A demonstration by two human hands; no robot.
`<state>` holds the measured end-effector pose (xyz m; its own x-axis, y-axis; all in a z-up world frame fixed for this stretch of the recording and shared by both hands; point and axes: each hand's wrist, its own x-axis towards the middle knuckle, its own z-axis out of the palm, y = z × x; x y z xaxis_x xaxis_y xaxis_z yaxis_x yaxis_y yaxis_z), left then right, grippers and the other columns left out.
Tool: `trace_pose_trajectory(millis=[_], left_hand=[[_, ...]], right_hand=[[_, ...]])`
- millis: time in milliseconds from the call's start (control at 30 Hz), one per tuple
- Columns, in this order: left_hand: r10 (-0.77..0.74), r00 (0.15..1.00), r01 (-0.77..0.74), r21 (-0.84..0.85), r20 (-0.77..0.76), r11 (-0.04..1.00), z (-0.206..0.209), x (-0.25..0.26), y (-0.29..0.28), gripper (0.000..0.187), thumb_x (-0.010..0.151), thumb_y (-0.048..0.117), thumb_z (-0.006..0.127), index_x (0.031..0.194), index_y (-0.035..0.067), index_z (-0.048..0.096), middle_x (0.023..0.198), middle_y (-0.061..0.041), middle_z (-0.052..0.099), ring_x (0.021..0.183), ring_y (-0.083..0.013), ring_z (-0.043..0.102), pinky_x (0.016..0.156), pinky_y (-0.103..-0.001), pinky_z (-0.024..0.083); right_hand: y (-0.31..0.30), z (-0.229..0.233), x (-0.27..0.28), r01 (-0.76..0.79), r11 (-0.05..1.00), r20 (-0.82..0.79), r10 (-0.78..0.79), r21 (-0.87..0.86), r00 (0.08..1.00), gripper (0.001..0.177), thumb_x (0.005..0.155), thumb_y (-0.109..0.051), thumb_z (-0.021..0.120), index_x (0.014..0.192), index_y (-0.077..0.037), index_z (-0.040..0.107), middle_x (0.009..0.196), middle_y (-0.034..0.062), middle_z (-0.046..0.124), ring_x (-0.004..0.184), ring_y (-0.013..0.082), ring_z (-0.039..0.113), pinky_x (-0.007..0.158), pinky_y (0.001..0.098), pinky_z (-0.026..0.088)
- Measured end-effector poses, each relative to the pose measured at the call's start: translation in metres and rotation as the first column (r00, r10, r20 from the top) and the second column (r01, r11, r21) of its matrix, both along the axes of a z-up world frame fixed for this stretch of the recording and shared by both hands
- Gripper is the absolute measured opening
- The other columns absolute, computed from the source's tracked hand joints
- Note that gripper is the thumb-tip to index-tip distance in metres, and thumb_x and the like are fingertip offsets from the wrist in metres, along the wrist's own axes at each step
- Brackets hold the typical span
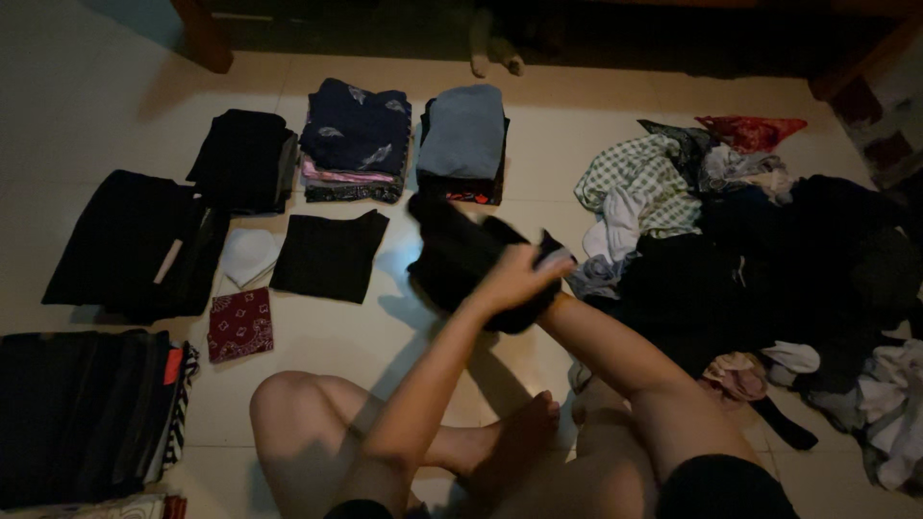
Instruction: The person folds a pair of black boxer briefs by hand on the floor, smoothing the fabric and folding the sides toward the center, then picks up a black shirt to continue folding laundry.
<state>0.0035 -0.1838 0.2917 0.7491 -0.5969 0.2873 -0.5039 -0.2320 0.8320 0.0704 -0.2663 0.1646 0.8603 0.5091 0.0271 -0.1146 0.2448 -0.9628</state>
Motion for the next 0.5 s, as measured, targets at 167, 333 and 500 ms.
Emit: trace_pose_trajectory(millis=[167, 333, 500], left_hand=[[-0.264, 0.481, -0.457, -0.496, -0.836, 0.738, -0.046, 0.064, 0.046, 0.049, 0.081, 0.03, 0.083, 0.117, 0.005, 0.062, 0.109, -0.009, 0.073, 0.099, -0.0223, 0.074, 0.084, -0.038, 0.063], [-0.006, 0.655, -0.553, -0.484, -0.756, 0.678, -0.114, 0.108, 0.145, 0.045, 0.09, 0.029, 0.073, 0.127, 0.004, 0.068, 0.125, -0.005, 0.069, 0.119, -0.0135, 0.062, 0.103, -0.029, 0.046], [0.288, 0.544, -0.627, -0.154, -0.788, 0.763, -0.216, 0.095, 0.237, 0.057, 0.107, 0.047, 0.064, 0.138, 0.0, 0.072, 0.128, -0.051, 0.044, 0.075, -0.0269, 0.054, 0.072, -0.039, 0.046]], right_hand=[[0.004, 0.004, 0.019, -0.016, 0.997, 0.034, 0.018, -0.079, 0.999, 0.04, 0.092, -0.022, 0.064, 0.124, 0.002, 0.066, 0.116, 0.0144, 0.071, 0.106, 0.0232, 0.066, 0.094, 0.0365, 0.054], [-0.026, 0.026, 0.017, -0.064, 0.814, 0.091, 0.142, -0.578, 0.986, 0.045, 0.09, -0.024, 0.064, 0.127, 0.002, 0.065, 0.117, 0.0149, 0.071, 0.107, 0.0238, 0.065, 0.095, 0.037, 0.053], [-0.067, 0.097, 0.006, 0.268, 0.676, 0.285, -0.089, -0.686, 0.954, 0.05, 0.089, -0.026, 0.064, 0.13, 0.003, 0.064, 0.118, 0.0153, 0.071, 0.109, 0.0243, 0.065, 0.096, 0.0375, 0.053]])
